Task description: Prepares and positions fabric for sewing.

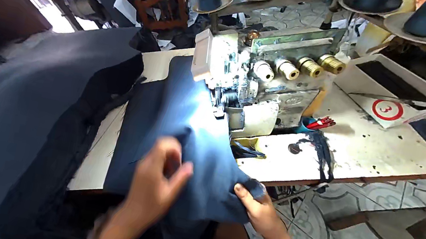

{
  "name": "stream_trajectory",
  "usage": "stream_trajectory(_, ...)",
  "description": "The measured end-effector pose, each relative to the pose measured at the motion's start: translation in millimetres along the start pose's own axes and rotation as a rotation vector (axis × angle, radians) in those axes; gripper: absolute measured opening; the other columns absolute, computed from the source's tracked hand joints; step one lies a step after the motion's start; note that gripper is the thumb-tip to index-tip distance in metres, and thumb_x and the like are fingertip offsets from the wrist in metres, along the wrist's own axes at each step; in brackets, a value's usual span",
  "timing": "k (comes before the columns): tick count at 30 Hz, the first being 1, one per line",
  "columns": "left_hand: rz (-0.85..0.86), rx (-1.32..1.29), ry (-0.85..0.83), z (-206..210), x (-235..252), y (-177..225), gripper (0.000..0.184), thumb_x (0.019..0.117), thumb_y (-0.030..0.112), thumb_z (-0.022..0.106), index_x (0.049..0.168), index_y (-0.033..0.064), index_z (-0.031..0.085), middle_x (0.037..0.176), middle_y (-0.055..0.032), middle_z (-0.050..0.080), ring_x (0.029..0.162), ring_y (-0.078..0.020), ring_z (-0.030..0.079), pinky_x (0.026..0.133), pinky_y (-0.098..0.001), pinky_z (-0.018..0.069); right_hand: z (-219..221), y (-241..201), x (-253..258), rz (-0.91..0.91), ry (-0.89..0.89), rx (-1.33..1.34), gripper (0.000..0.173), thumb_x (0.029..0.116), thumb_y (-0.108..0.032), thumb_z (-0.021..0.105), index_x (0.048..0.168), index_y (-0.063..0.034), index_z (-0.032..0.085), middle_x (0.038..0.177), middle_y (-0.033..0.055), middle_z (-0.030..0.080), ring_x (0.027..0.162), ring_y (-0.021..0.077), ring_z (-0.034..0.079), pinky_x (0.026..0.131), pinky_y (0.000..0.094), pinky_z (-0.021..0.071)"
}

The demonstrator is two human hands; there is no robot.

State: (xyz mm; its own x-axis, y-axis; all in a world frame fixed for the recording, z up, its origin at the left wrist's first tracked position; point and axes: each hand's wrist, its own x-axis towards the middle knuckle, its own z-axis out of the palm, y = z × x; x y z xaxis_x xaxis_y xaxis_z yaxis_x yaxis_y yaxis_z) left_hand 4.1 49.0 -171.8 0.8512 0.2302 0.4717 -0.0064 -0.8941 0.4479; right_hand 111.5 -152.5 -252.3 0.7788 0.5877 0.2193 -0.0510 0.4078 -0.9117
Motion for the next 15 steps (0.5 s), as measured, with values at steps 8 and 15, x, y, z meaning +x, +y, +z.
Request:
stream_trajectory(8,-0.595,-0.128,-0.055,67.5,-145.0,-36.9,0.046,0.0832,0.024,0.080,0.116,-0.0057,0.067,0.079,-0.0090,0.070,0.069,-0.0180,0.067,0.069,-0.0429,0.0583,6.6,-8.2,13.7,0.125,0.066,0.032,0.015,0.0985,-0.005,0.052,0.106,-0.0099,0.064,0.091,-0.0070,0.072,0.088,0.0016,0.069,0.086,0.0238,0.0582)
stream_trajectory(15,-0.711,-0.092,-0.330,-4.7,-154.0,-59.8,0.032,0.0971,0.002,0.052,0.125,-0.0058,0.064,0.086,-0.0204,0.070,0.074,-0.0301,0.067,0.071,-0.0528,0.0559,-17.4,-25.2,9.9,0.138,-0.186,-0.091,0.011,0.1024,-0.013,0.050,0.106,-0.0146,0.061,0.083,-0.0144,0.067,0.069,-0.0065,0.061,0.064,0.0138,0.0535)
